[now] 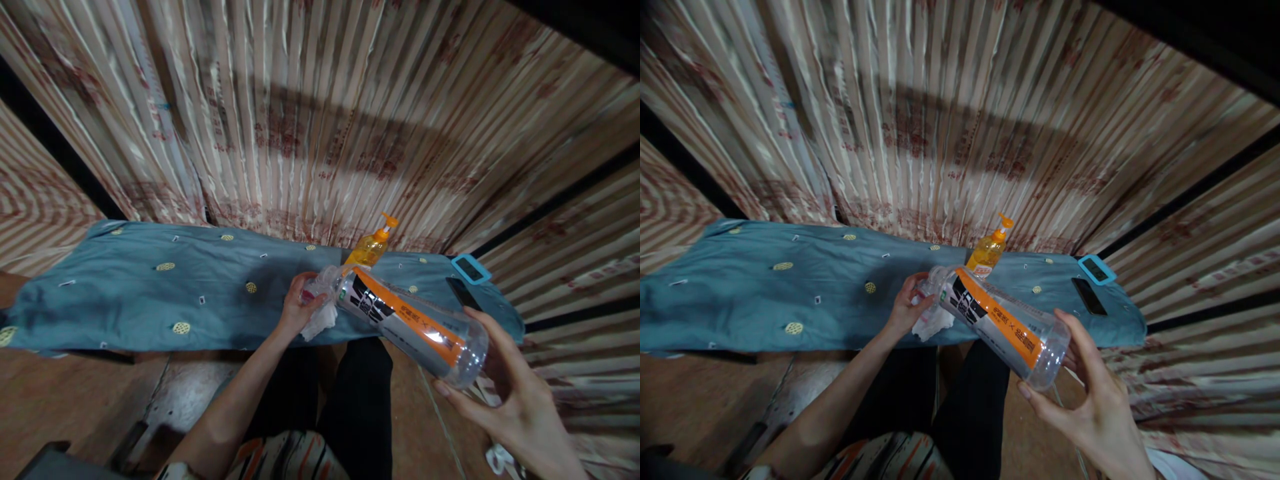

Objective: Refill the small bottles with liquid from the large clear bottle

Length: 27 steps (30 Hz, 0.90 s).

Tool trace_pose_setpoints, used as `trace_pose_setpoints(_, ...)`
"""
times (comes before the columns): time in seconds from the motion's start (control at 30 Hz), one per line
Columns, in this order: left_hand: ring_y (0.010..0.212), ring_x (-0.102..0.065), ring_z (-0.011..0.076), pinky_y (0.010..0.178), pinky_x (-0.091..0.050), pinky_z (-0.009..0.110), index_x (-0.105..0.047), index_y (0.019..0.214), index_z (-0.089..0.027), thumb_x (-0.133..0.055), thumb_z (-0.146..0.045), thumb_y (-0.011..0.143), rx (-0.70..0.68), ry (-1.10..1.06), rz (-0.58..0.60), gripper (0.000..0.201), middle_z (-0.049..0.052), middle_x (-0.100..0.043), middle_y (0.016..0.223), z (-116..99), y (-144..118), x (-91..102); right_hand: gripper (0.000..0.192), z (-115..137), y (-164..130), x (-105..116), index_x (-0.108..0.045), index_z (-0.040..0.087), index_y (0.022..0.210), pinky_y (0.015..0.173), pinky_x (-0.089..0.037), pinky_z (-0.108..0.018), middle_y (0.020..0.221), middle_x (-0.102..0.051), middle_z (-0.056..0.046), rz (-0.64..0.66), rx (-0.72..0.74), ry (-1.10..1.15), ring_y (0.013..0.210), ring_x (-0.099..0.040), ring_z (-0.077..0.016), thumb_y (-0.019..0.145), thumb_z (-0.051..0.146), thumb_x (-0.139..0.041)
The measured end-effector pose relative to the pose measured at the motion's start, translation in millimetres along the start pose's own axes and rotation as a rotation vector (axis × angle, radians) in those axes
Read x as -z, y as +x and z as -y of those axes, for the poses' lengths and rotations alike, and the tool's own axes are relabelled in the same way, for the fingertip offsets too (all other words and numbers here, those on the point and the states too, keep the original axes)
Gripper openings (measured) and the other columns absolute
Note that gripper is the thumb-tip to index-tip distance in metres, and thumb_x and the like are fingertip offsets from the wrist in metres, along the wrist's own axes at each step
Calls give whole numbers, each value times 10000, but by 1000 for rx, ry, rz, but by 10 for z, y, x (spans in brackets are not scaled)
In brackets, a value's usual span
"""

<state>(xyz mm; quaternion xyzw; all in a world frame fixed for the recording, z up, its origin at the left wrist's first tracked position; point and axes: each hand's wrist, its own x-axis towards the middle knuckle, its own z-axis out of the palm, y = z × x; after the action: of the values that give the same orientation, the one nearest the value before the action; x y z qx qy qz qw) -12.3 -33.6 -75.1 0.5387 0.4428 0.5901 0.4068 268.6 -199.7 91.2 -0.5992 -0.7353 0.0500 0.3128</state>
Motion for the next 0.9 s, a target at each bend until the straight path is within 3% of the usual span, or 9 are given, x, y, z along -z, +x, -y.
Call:
trace_pose_setpoints(0.33, 1143, -649, 243, 997, -542, 378, -681, 1148, -246, -826, -342, 745, -1, 17, 2, 438, 66, -688, 1188, -15, -5, 0, 868, 31, 13, 11, -346, 255, 1608, 981, -618, -322, 1474, -623, -99, -8, 36, -59, 1156, -748, -263, 876, 425, -780)
trace_pose_setpoints(0.9, 1153, -652, 245, 989, -547, 370, -684, 1141, -248, -842, -318, 738, -1, 10, 4, 438, 65, -683, 1195, -18, 3, 4, 905, 6, 4, 21, -360, 265, 1606, 1025, -600, -386, 1475, -634, -101, 5, -34, 6, 1202, -727, -308, 839, 440, -807)
